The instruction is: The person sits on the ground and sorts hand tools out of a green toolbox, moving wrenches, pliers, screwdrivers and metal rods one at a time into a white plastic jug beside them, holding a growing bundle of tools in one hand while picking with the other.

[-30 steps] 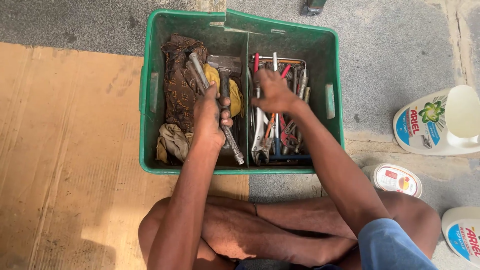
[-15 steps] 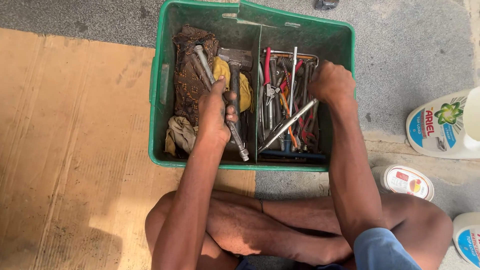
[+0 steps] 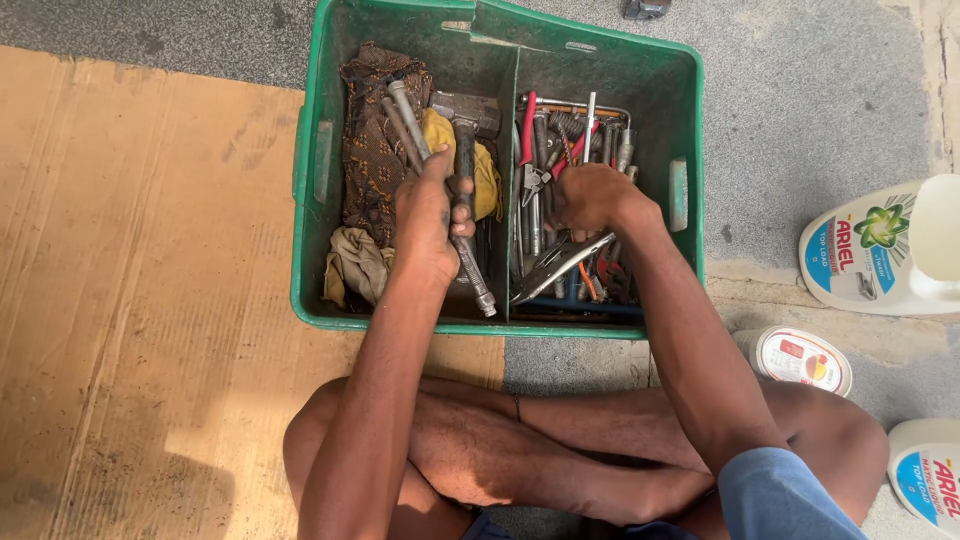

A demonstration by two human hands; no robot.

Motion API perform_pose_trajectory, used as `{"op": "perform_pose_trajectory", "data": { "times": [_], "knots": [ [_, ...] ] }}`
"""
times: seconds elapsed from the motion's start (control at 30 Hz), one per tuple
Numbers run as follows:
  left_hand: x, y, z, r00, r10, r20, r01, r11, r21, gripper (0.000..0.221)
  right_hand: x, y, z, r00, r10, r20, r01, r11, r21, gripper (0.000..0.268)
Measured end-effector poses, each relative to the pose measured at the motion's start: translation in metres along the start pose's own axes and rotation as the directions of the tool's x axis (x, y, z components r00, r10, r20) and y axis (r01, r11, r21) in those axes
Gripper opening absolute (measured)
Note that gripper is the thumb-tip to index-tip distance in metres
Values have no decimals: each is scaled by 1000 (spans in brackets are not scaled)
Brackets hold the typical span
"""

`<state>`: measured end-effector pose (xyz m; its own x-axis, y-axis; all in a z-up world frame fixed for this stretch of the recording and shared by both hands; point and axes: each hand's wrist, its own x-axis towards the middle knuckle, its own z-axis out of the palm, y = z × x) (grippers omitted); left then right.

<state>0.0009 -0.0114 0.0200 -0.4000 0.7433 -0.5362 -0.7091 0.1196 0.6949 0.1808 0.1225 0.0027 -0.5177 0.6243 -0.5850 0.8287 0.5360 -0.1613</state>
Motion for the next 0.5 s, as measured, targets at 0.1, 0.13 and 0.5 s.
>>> {"op": "perform_pose_trajectory", "data": {
  "times": [0.1, 0.13, 0.5],
  "knots": [
    [1, 4, -3, 1000, 20, -13, -21, 999, -44, 25, 13, 1, 7, 981, 82, -177, -60, 991, 122, 30],
    [2, 5, -4, 999, 31, -21, -32, 998, -59, 24, 21, 3, 13, 907, 83, -412, -43, 993, 106, 31],
    [3, 3, -2, 999, -29, -17, 28, 997, -71, 23, 63, -11, 25, 849, 222, -480, -189, 975, 118, 48]
  ]
}}
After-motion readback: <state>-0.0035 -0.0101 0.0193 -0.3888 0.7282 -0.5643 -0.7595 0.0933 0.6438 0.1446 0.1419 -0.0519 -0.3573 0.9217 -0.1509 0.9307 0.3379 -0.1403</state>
